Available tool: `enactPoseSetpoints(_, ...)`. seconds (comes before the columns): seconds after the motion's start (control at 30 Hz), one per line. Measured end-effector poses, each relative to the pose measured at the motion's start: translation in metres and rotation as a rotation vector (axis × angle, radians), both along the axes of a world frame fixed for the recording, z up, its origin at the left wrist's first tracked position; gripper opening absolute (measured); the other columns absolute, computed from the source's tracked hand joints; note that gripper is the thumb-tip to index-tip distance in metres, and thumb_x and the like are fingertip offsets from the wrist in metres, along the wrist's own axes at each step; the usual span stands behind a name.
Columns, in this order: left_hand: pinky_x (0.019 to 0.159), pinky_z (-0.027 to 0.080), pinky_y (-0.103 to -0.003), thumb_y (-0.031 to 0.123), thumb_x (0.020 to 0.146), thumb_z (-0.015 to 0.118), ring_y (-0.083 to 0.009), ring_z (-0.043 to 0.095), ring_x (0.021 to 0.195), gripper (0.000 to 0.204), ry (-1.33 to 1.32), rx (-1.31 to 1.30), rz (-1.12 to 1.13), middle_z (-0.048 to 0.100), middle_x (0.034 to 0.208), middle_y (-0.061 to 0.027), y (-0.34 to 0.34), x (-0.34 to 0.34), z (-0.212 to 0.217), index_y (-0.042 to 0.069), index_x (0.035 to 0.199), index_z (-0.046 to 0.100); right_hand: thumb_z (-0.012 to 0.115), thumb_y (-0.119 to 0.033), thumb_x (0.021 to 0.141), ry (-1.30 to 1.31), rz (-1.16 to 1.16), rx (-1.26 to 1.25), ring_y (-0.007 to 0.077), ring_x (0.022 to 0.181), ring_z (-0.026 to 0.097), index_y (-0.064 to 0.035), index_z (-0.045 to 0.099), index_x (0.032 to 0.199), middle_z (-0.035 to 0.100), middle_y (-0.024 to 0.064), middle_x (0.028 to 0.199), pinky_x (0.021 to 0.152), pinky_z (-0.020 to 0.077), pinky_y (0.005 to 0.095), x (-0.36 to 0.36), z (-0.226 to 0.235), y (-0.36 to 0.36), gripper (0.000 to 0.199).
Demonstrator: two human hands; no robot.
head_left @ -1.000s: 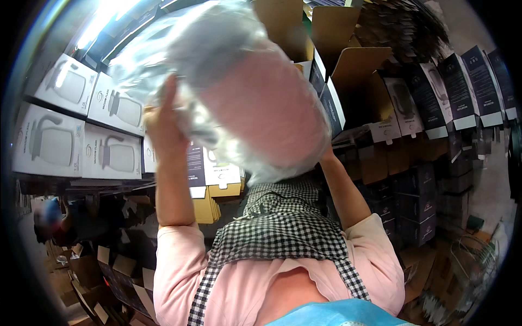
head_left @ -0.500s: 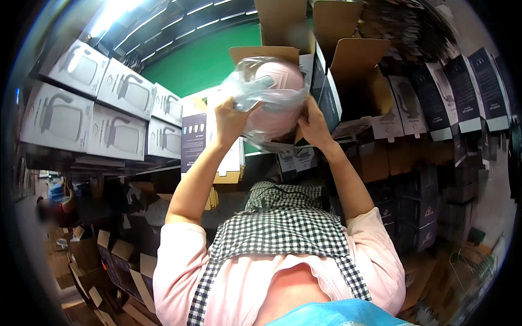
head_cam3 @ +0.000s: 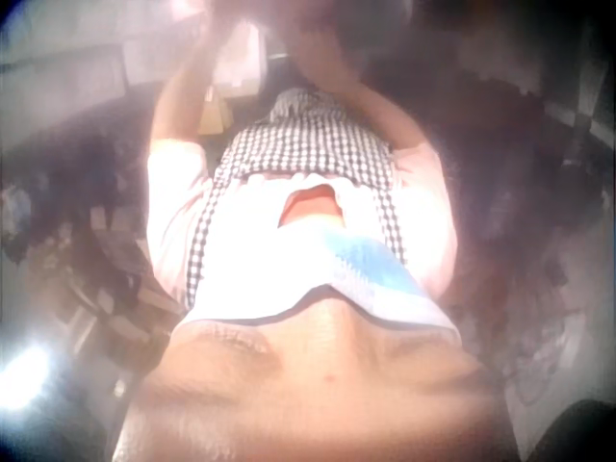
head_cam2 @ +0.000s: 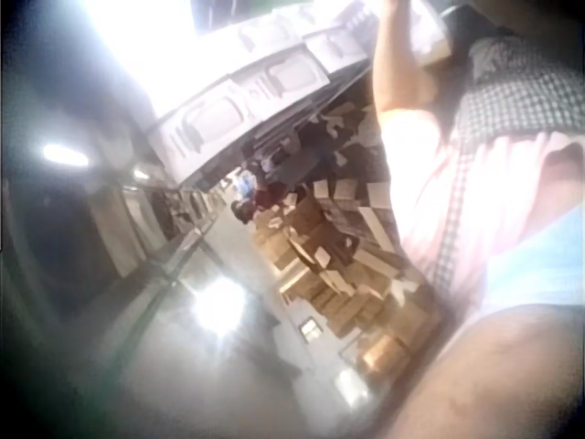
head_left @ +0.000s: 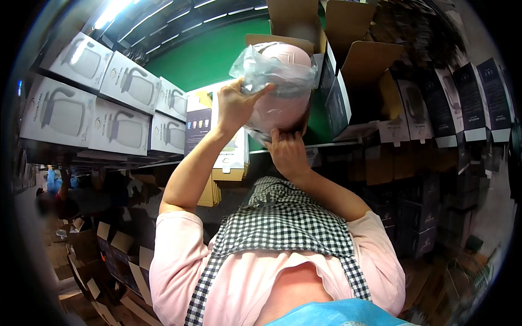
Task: The person places vacuum flasks into individual product boxes and then stacks the boxes into a larger shipping carton in a warehouse.
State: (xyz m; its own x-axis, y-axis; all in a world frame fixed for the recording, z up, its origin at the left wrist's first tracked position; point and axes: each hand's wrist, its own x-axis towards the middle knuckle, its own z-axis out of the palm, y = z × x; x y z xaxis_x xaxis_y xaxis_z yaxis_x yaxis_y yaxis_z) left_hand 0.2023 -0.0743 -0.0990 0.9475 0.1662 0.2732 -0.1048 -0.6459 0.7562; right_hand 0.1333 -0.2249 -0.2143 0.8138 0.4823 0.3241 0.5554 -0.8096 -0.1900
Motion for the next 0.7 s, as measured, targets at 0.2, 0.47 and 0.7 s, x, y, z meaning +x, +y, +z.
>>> enactPoseSetpoints(0.2,0.049,0.047,-0.032,0.037,0.073,0.087,-0.0105,0.052,0.048,0.047,-0.183,0.074,-0.031,0.060,0.055,-0.0131,-0.005,0.012,0.006,-0.002,0.068,0.061,0.058,-0.014,0.083,-0.102,0.113,0.159,0.0262,0.090,0.060,-0.0003,0.058,0.118,0.061,0.0126,0.096,0.085,0.0452,0.0403,-0.002,-0.006,-0.010,0.037)
enactPoseSetpoints(0.47,0.109,0.037,-0.048,0.016,0.079,0.066,-0.0378,0.041,0.135,0.030,-0.381,1.145,-0.294,0.038,0.147,-0.0251,0.022,0.002,-0.075,0.006,0.106,0.067,0.061,-0.008,0.081,-0.182,0.322,0.149,0.0269,0.098,0.059,-0.0009,0.061,0.124,0.060,0.0129,0.111,0.081,0.0486,0.0374,0.007,-0.006,-0.026,0.044)
enactPoseSetpoints(0.7,0.091,0.049,-0.049,0.036,0.091,0.068,-0.0437,0.058,0.110,0.061,-0.059,0.392,-0.054,0.048,0.130,-0.0347,0.033,-0.027,-0.084,0.000,0.135,0.046,0.073,-0.038,0.083,-0.150,0.071,0.782,0.0554,0.142,0.015,0.0010,0.036,0.148,0.025,0.0357,0.149,0.112,0.0192,0.0638,0.057,0.006,-0.021,0.084)
